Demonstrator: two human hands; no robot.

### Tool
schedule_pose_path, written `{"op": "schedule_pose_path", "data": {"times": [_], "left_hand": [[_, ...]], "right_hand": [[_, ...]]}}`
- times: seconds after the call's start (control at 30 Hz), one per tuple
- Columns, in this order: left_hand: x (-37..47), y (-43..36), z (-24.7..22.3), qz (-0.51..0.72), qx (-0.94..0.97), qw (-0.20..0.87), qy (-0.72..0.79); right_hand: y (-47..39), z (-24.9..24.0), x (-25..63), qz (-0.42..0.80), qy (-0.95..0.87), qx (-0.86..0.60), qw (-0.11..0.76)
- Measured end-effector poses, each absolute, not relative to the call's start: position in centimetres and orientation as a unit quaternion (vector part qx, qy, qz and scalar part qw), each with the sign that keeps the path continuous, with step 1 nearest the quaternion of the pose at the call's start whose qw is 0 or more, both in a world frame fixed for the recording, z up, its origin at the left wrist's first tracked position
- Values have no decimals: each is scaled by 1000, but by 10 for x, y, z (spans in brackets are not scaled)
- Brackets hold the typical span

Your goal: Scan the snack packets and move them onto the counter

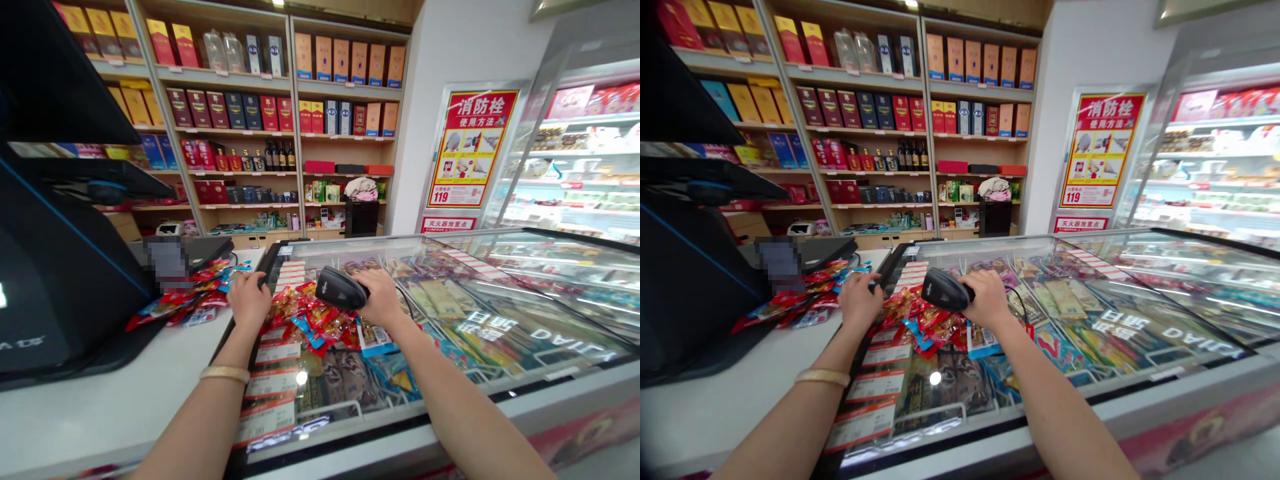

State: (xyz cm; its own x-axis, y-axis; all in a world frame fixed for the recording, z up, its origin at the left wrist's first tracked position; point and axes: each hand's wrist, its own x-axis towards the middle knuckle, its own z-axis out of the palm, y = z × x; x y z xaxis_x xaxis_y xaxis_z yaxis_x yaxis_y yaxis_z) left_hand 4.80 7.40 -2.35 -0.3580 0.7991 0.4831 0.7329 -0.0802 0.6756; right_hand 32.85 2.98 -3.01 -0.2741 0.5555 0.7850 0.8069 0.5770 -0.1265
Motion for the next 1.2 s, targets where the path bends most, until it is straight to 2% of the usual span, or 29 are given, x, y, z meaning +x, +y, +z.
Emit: {"op": "schedule_pose_path", "data": {"times": [0.07, 0.17, 0.4, 0.6, 0.73, 0.87, 1.03, 1.2], "left_hand": [[37, 76, -21, 387, 568, -67, 723], [20, 85, -23, 318, 559, -119, 756], [-16, 105, -40, 282, 547, -116, 779], [-13, 99, -37, 281, 535, -113, 789], [-5, 94, -28, 333, 506, -116, 787], [2, 97, -21, 471, 490, -30, 733], [19, 101, -21, 628, 495, 227, 556], [31, 99, -22, 653, 524, 266, 478]], "right_hand": [[29, -30, 328, -155, -786, -434, 412], [29, -30, 328, -162, -789, -432, 405], [29, -32, 327, -163, -786, -428, 416], [30, -35, 328, -154, -782, -437, 417], [30, -35, 329, -153, -775, -435, 433], [30, -34, 330, -154, -769, -444, 434], [30, -33, 331, -165, -766, -445, 433], [30, -33, 331, -170, -766, -442, 434]]}}
